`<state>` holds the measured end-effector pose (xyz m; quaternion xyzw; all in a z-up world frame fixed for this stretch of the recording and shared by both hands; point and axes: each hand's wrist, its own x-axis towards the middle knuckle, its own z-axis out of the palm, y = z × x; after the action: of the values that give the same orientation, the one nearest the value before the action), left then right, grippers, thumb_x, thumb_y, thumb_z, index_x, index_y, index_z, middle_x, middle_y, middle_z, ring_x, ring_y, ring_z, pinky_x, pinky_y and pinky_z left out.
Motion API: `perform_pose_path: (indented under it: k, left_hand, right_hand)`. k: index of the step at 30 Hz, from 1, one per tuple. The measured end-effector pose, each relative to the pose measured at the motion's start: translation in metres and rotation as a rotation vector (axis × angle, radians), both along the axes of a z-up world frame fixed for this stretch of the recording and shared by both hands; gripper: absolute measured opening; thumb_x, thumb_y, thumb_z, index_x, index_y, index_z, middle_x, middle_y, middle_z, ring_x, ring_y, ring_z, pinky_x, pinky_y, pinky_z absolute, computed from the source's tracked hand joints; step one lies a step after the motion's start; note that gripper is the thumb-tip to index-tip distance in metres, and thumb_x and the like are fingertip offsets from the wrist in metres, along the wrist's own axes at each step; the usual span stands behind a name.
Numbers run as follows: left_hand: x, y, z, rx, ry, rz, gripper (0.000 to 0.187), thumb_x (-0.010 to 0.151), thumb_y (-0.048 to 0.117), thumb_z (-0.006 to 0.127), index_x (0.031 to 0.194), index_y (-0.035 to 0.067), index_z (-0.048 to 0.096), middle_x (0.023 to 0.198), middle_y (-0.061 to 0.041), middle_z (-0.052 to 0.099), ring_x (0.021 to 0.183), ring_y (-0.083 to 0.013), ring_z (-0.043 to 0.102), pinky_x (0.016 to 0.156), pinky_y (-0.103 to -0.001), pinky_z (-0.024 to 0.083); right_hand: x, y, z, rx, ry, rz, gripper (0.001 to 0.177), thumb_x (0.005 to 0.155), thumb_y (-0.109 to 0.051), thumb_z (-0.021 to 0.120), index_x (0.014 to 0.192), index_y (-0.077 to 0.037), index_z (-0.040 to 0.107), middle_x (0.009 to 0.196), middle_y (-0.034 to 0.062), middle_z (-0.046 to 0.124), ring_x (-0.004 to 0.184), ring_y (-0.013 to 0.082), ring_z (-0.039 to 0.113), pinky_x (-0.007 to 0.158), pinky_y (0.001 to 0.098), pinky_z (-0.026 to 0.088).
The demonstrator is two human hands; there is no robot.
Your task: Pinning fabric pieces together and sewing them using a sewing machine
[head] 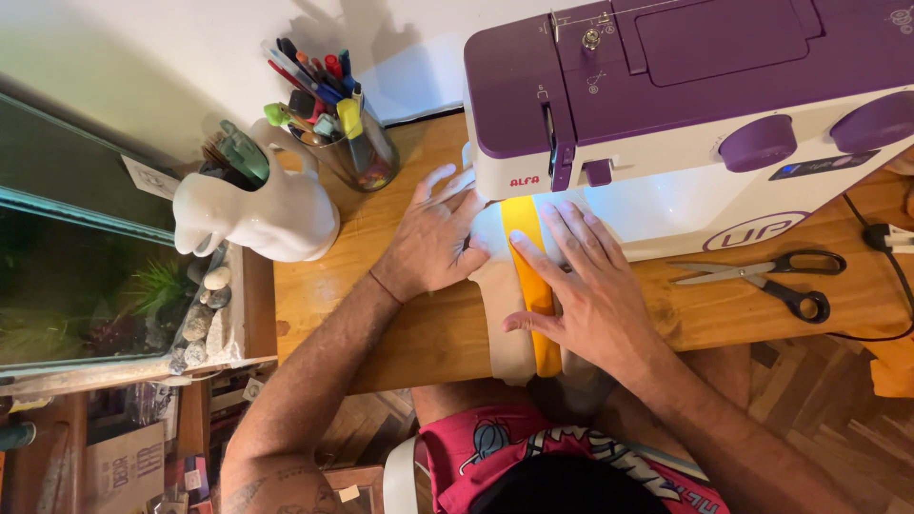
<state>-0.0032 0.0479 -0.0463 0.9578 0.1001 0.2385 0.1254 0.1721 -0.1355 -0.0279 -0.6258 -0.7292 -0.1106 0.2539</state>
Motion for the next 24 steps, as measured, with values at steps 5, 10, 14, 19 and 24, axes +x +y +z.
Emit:
perform_pose_path:
  k: [5, 10, 14, 19, 24]
  left_hand:
    - [0.002, 0.001, 0.006, 0.007, -0.008, -0.006, 0.037, 0.089, 0.031, 0.047, 0.112, 0.003, 0.056, 0.116, -0.02, 0.067, 0.136, -0.0314, 0.055, 0.121, -0.054, 0.018]
    - [0.003, -0.004, 0.022, 0.016, -0.03, 0.006, 0.033, 0.09, 0.029, 0.046, 0.106, 0.002, 0.055, 0.119, -0.023, 0.066, 0.141, -0.0323, 0.049, 0.121, -0.058, 0.009]
    - [0.004, -0.002, 0.018, 0.017, -0.022, 0.015, 0.038, 0.086, 0.031, 0.046, 0.108, 0.001, 0.057, 0.122, -0.023, 0.067, 0.144, -0.0313, 0.047, 0.123, -0.058, 0.002]
    - [0.005, 0.002, 0.011, 0.014, -0.025, 0.026, 0.041, 0.084, 0.029, 0.046, 0.11, 0.0, 0.058, 0.123, -0.023, 0.067, 0.144, -0.0313, 0.047, 0.123, -0.059, 0.001]
    - [0.005, 0.004, 0.004, 0.018, -0.016, 0.045, 0.045, 0.083, 0.032, 0.046, 0.113, 0.0, 0.059, 0.128, -0.021, 0.066, 0.145, -0.0305, 0.045, 0.124, -0.059, -0.001]
  right_hand:
    - [0.0, 0.001, 0.002, -0.035, 0.017, -0.005, 0.089, 0.08, -0.085, 0.056, 0.142, -0.022, 0.063, 0.15, 0.024, 0.054, 0.147, 0.0388, 0.044, 0.126, 0.0469, 0.025]
    - [0.0, 0.002, 0.004, -0.107, 0.026, -0.018, 0.091, 0.079, -0.089, 0.052, 0.145, -0.026, 0.06, 0.153, 0.0241, 0.052, 0.149, 0.0392, 0.041, 0.126, 0.0476, 0.022]
    - [0.0, 0.003, 0.004, -0.136, 0.019, -0.02, 0.092, 0.079, -0.089, 0.052, 0.147, -0.026, 0.058, 0.152, 0.0253, 0.051, 0.149, 0.04, 0.041, 0.126, 0.0485, 0.022]
    - [0.001, 0.005, 0.005, -0.161, 0.015, -0.027, 0.092, 0.08, -0.089, 0.052, 0.147, -0.026, 0.058, 0.153, 0.0257, 0.051, 0.149, 0.0401, 0.04, 0.127, 0.0485, 0.021]
    - [0.002, 0.006, 0.004, -0.147, 0.007, -0.025, 0.092, 0.08, -0.089, 0.051, 0.147, -0.027, 0.058, 0.153, 0.0262, 0.05, 0.15, 0.0402, 0.039, 0.127, 0.0485, 0.021]
